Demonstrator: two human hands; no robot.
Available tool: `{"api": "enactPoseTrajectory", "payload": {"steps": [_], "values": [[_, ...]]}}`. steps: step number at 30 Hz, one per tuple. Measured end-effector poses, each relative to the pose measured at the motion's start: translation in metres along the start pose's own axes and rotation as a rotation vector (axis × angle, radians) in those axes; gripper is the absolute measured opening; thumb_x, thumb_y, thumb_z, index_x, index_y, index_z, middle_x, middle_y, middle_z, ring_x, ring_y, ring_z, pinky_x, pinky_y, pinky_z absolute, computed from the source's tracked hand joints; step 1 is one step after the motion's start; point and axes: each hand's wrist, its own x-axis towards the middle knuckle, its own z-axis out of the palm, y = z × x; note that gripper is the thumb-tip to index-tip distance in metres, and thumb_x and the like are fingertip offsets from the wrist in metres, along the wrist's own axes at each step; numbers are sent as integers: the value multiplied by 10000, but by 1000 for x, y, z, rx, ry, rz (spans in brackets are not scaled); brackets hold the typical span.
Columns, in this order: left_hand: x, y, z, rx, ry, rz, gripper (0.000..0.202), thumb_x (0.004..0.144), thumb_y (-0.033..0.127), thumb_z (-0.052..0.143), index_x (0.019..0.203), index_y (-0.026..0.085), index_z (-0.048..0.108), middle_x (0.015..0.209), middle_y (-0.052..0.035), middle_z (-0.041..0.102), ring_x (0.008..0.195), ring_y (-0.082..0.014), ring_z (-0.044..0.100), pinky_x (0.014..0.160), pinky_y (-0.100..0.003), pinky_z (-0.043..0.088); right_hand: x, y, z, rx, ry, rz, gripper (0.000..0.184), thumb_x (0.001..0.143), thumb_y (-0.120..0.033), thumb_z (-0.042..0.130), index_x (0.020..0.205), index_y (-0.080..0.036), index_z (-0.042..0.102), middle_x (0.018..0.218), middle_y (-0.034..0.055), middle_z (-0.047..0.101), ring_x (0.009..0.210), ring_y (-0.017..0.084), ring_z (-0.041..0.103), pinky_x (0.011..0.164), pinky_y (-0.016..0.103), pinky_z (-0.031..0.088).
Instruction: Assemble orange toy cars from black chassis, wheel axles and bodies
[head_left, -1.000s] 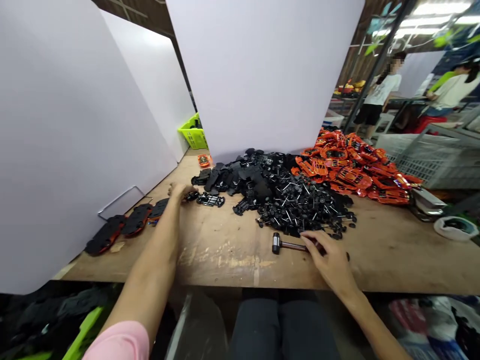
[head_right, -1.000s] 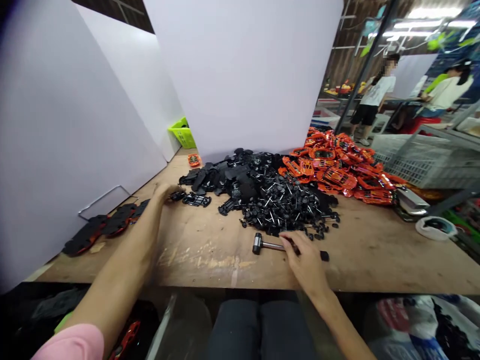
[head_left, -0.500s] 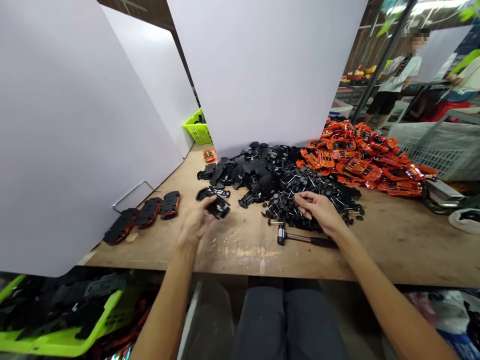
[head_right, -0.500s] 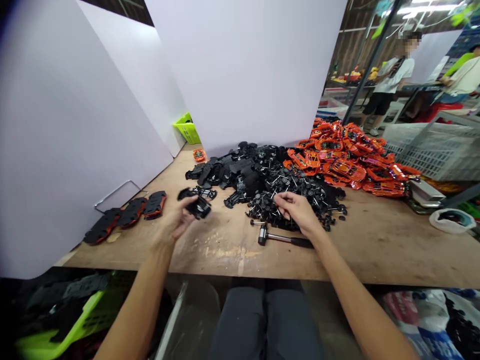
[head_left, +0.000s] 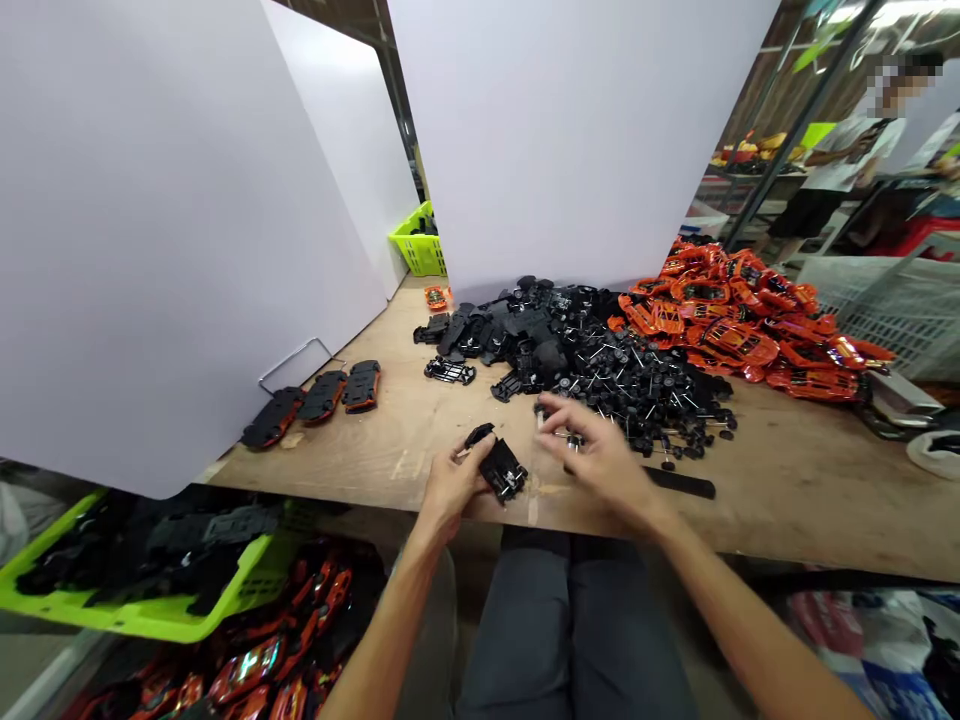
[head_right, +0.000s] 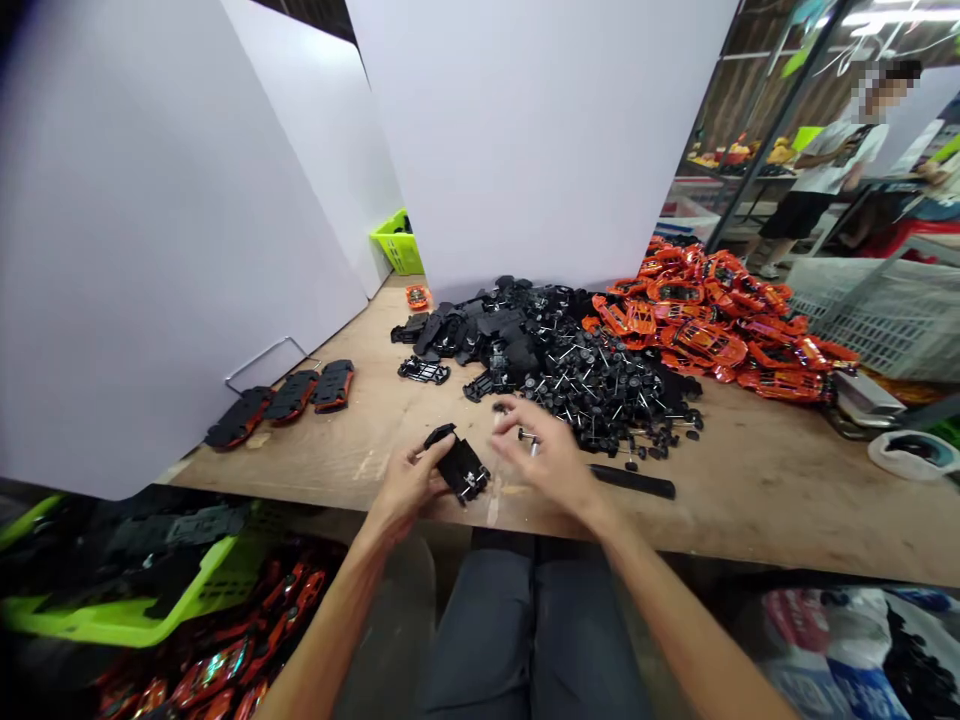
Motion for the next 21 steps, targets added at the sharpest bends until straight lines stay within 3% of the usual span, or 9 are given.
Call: {"api": "enactPoseTrajectory", "payload": {"steps": [3,6,9,12,14,16,19,21], "values": [[-8,6,-12,87,5,-10,561,678,511,888,1061,130,735,865,-87,794,713,-243,761,632,-326,620,-17,1,57,57,-9,-23,188,894,-356,791,985,-231,684,1259,80,721,1265,256,650,1129,432,482],[-20,6,-18,125,9,26,517,716,524,844,1055,154,721,821,-40,765,643,-178,704,572,-249,553,-24,6,92,109,50,26,444,843,-287,836,1221,-244,606,1250,67,701,1210,236,672,1075,391,534],[-31,1,-17,157,16,66,465,755,543,809,1015,176,690,731,18,689,635,-148,654,561,-214,516,-29,5,102,22,10,22,620,843,-202,819,1381,-248,515,1340,86,666,1262,242,647,1113,402,513],[-37,-4,-9,155,17,48,492,706,501,876,1025,179,684,812,0,708,769,-176,698,641,-219,552,-36,0,91,-117,-46,-54,713,843,-201,827,1457,-239,467,1393,115,650,1296,265,631,1125,423,508],[-36,-6,-4,96,24,-21,546,655,408,936,1080,177,683,975,-40,751,895,-204,730,698,-228,586,-39,1,68,-230,-74,-122,729,849,-275,839,1477,-237,470,1396,118,658,1289,275,634,1121,428,510],[-31,-7,0,14,4,-94,496,692,333,927,1094,172,685,1090,-64,757,955,-224,745,721,-251,622,-39,9,23,-372,-10,-113,641,895,-367,795,1459,-254,513,1386,100,673,1269,270,643,1113,423,511],[-22,-9,4,-80,-10,-120,277,827,219,818,1073,164,704,1148,-69,750,987,-215,754,745,-274,659,-32,29,-89,-735,338,110,327,1034,-394,572,1331,-267,621,1312,91,706,1201,259,666,1072,430,520],[-22,-10,9,-123,-3,-112,182,878,156,750,1056,158,711,1155,-66,747,997,-202,754,762,-282,671,-18,49,-172,-953,507,244,343,1028,-394,528,1282,-195,642,1268,165,706,1204,314,645,1068,496,500]]}}
